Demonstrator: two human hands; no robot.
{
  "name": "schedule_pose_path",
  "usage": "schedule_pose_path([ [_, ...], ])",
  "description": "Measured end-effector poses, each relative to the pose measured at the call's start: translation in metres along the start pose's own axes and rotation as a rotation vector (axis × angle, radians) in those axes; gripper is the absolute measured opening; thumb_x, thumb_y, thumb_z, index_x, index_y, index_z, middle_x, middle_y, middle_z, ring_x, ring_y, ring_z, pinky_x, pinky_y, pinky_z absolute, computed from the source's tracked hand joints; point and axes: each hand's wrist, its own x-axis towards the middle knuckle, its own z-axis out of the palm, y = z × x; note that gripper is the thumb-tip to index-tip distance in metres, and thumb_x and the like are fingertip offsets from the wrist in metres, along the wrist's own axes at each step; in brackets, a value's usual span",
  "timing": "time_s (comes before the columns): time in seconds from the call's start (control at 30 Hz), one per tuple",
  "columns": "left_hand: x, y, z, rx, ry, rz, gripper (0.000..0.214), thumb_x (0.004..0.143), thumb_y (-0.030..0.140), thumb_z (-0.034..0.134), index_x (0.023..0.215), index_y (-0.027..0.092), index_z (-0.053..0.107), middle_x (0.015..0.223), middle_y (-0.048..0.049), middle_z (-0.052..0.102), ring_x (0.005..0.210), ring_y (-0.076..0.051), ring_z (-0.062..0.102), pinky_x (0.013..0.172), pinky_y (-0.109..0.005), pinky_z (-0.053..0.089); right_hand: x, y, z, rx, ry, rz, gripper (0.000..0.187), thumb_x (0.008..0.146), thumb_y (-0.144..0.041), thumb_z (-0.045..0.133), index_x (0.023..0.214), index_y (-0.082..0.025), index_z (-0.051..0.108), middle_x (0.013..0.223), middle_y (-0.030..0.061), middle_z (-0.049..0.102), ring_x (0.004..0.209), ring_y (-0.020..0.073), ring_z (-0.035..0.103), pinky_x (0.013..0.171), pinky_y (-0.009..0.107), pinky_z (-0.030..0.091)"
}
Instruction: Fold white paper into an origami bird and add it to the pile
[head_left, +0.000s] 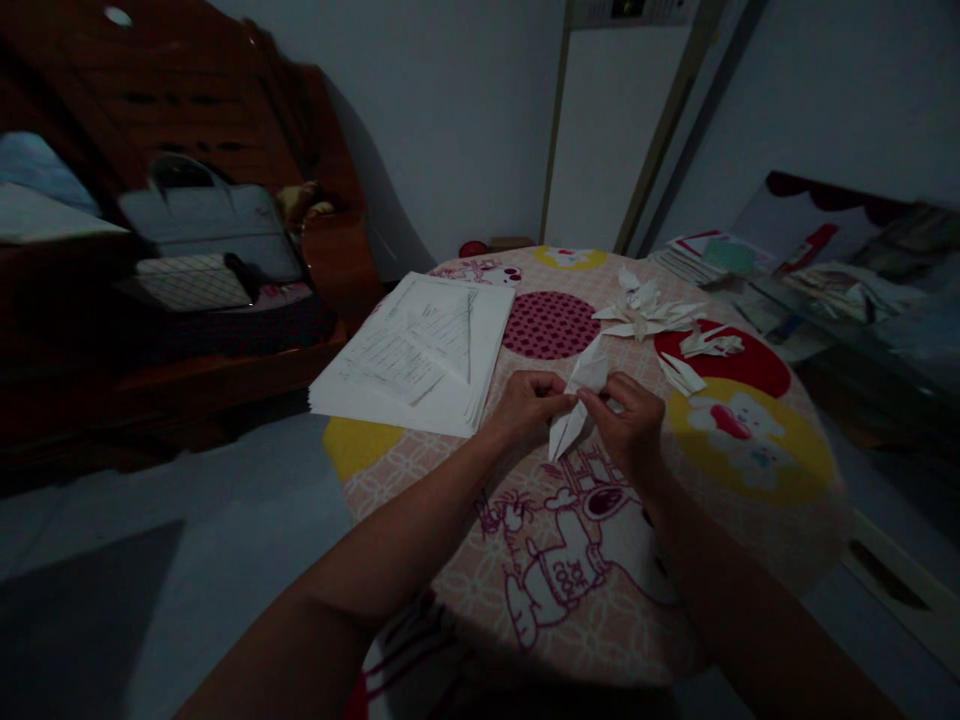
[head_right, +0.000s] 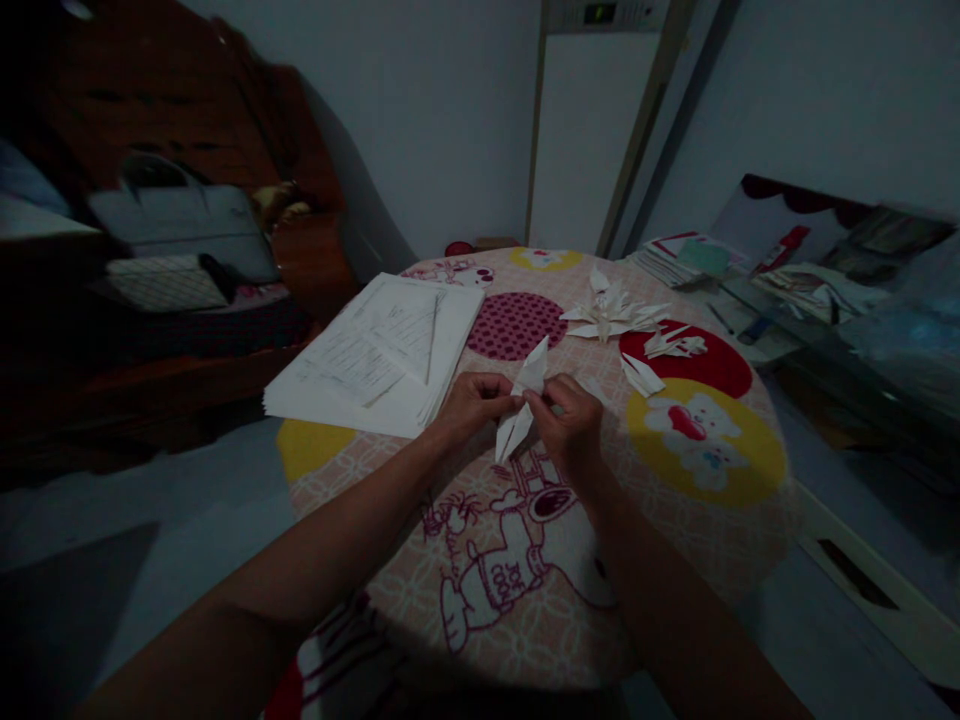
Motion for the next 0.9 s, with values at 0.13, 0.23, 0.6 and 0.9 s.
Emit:
schedule_pose_path([
  [0.13, -0.0011, 0.0031, 0.0014, -0.038, 0.017, -0.037, 0.026, 0.062, 0.033, 0.077, 0.060, 0.013, 0.061, 0.053, 0.0032, 0.052, 0.048, -0.007, 0.042, 0.050, -0.022, 0.028, -0.0004, 0.0015, -0.0003, 0.020, -0.017, -0.004, 0.023, 0.086, -0.018, 0.064, 0.065, -0.019, 0.056, 0.065, -0.0014, 0.053, 0.062, 0.0133, 0.052, 0.058, 0.027, 0.039],
  [0.23, -0.0021, 0.0067, 0.0031, -0.109, 0.054, -0.068, 0.025, 0.059, 0.031, 0.078, 0.057, 0.013, 0.060, 0.050, 0.0041, 0.051, 0.046, -0.006, 0.040, 0.049, -0.022, 0.028, -0.0002, 0.0015, -0.0004, 0.035, -0.022, -0.033, 0.021, 0.087, -0.018, 0.064, 0.066, -0.018, 0.059, 0.068, -0.0001, 0.056, 0.064, 0.0138, 0.055, 0.060, 0.027, 0.042],
  [0.6, 0.0017, 0.0007, -0.0008, -0.216, 0.059, -0.139, 0.022, 0.058, 0.030, 0.077, 0.059, 0.012, 0.064, 0.054, 0.0004, 0.059, 0.047, -0.008, 0.050, 0.051, -0.023, 0.039, -0.0044, 0.0067, 0.0017, 0.064, -0.056, -0.117, 0.031, 0.088, -0.010, 0.053, 0.101, -0.024, 0.077, 0.088, 0.0055, 0.066, 0.080, 0.0174, 0.065, 0.068, 0.031, 0.053],
  [0.9, 0.0029, 0.0028, -0.0048, -0.254, 0.034, -0.151, 0.022, 0.057, 0.032, 0.076, 0.056, 0.013, 0.064, 0.052, 0.0012, 0.058, 0.045, -0.007, 0.047, 0.049, -0.021, 0.035, -0.0026, 0.0054, -0.0008, 0.034, -0.108, -0.145, 0.032, 0.087, -0.010, 0.054, 0.102, -0.025, 0.078, 0.086, 0.0069, 0.063, 0.080, 0.0190, 0.062, 0.068, 0.033, 0.052],
])
